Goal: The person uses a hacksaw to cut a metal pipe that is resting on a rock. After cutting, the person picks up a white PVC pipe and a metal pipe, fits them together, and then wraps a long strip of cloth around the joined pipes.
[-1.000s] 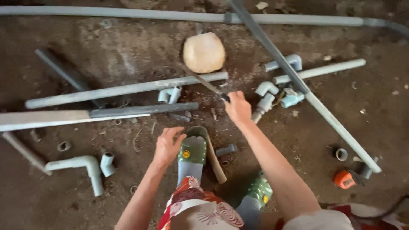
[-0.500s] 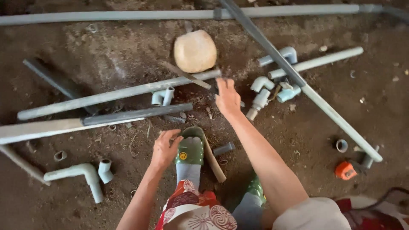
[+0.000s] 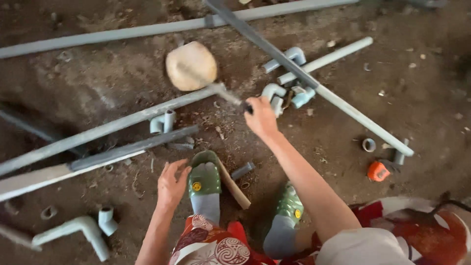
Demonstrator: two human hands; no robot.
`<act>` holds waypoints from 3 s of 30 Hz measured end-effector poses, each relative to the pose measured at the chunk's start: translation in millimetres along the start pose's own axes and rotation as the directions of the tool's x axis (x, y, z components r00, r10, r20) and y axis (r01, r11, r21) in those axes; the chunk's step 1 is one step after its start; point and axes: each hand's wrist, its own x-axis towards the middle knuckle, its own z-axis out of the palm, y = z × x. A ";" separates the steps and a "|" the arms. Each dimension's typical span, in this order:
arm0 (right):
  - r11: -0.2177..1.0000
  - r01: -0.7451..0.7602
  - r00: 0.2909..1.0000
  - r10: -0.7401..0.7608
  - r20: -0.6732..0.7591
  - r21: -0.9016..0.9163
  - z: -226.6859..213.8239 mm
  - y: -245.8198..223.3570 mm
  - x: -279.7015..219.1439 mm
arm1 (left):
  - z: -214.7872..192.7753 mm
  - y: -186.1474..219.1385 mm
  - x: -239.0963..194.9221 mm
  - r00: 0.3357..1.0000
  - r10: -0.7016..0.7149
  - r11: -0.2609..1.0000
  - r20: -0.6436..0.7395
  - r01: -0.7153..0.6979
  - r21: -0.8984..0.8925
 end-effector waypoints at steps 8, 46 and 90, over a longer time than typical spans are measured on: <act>0.988 -0.125 0.948 0.094 -0.304 -0.085 -54.2 80.0 -2.0 | 32.5 -52.7 6.9 0.998 -0.034 0.997 -0.049 0.037 0.062; 0.915 0.403 0.712 -0.316 0.627 0.003 44.9 -153.8 -39.6 | -91.3 -145.6 65.3 0.392 -0.821 0.416 -0.415 -0.088 -0.905; 0.967 -0.035 0.890 0.144 -0.432 0.251 -10.1 183.5 -5.6 | -26.0 -54.9 82.8 0.812 -0.579 0.435 -0.074 0.231 -0.870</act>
